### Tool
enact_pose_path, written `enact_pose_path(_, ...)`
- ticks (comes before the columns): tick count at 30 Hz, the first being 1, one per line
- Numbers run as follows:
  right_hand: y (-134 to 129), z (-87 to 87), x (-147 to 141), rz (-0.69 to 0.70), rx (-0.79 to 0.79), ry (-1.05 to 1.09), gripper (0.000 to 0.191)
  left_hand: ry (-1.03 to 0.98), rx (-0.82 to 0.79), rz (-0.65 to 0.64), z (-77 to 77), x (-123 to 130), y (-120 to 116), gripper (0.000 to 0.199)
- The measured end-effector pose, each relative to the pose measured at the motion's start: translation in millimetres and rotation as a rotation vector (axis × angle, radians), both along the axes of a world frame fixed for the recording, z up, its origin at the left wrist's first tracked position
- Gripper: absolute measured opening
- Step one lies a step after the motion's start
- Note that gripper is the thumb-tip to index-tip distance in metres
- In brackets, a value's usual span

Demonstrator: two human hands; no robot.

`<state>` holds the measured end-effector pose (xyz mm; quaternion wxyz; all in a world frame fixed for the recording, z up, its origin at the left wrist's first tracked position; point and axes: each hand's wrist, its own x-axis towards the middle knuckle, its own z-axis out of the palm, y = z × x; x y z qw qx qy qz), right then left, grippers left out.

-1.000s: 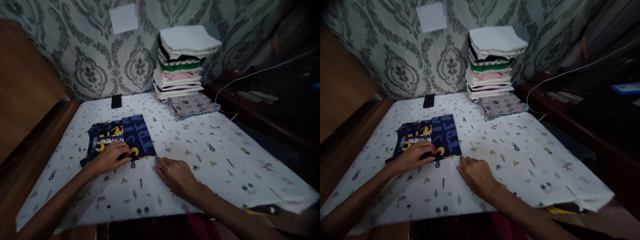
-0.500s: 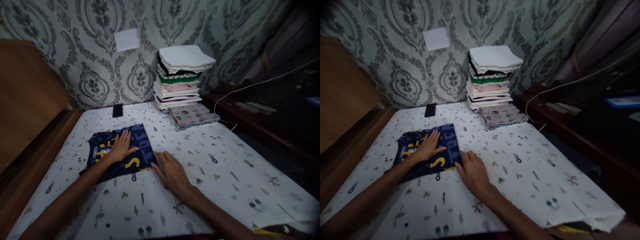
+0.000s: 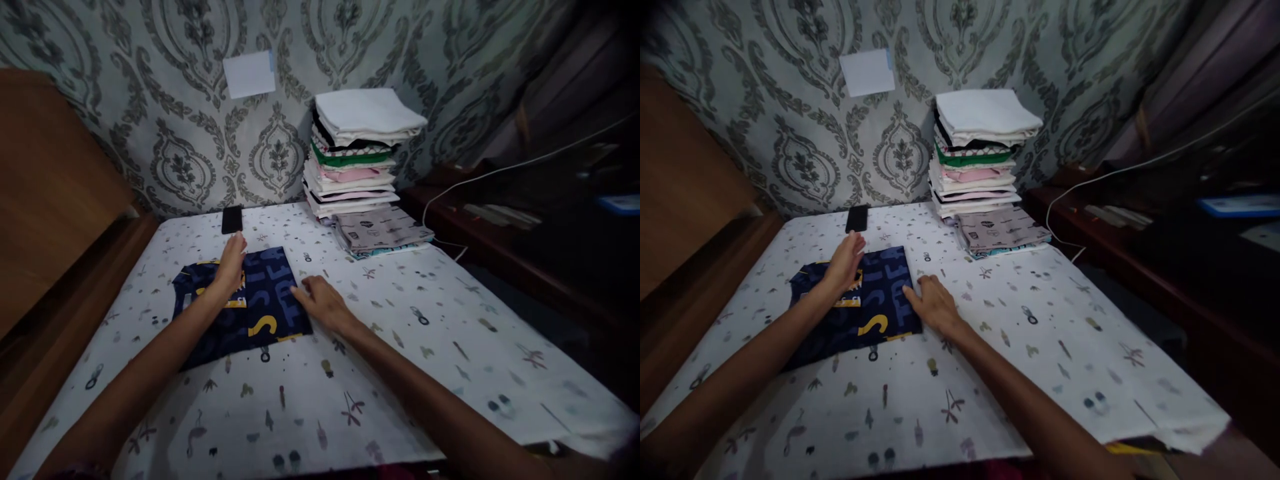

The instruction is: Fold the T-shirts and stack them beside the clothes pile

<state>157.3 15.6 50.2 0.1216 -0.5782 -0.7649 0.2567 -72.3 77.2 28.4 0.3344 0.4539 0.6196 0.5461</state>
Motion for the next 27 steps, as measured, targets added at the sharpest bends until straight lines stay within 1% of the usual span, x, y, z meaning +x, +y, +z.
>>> enact_pose_path(2, 19.0, 0.9, -7.8, -0.002, -0.011, 0.01, 0.043, 0.0, -0.022, 0.032, -14.0, 7.7, -4.0, 0.055)
enact_pose_path(4, 31.4, 1.5, -14.0, 0.0, -0.02, 0.007, 0.042, 0.075, -0.034, 0.039, -23.1, 9.2, -4.8, 0.054)
enact_pose_path(5, 34.6, 1.7, -15.8, 0.002, -0.029, 0.01, 0.042, 0.129, -0.04, 0.03, -24.5, 7.4, -3.3, 0.053)
enact_pose_path(7, 34.8, 1.7, -16.6, 0.001, -0.059, 0.033, 0.042, 0.245, -0.059, -0.016, -20.7, 0.3, 3.8, 0.05)
enact_pose_path(9, 27.3, 0.6, -13.5, 0.005, -0.091, 0.069, 0.042, 0.333, -0.08, -0.098, -10.4, -7.9, 15.9, 0.044)
enact_pose_path(11, 14.1, -2.1, -7.7, 0.016, -0.101, 0.099, 0.042, 0.408, -0.106, -0.207, 1.6, -12.8, 31.9, 0.034)
enact_pose_path(13, -2.0, -5.5, -0.8, 0.027, -0.087, 0.113, 0.041, 0.496, -0.142, -0.333, 10.6, -12.2, 49.9, 0.024)
enact_pose_path(15, -17.6, -8.5, 5.7, 0.03, -0.071, 0.108, 0.037, 0.577, -0.186, -0.451, 14.5, -6.9, 67.5, 0.021)
enact_pose_path(18, -34.3, -9.1, 12.2, 0.005, -0.085, 0.063, 0.03, 0.67, -0.254, -0.59, 11.9, 3.9, 89.5, 0.023)
enact_pose_path(20, -40.0, -6.4, 13.5, -0.011, -0.108, 0.019, 0.024, 0.718, -0.293, -0.649, 7.2, 8.7, 100.2, 0.025)
enact_pose_path(24, -43.3, 2.5, 11.2, 0.009, -0.124, -0.053, 0.022, 0.792, -0.351, -0.714, -2.2, 9.5, 112.9, 0.025)
enact_pose_path(27, -43.7, 5.7, 9.7, 0.017, -0.134, -0.067, 0.022, 0.822, -0.382, -0.75, -4.5, 5.7, 116.0, 0.021)
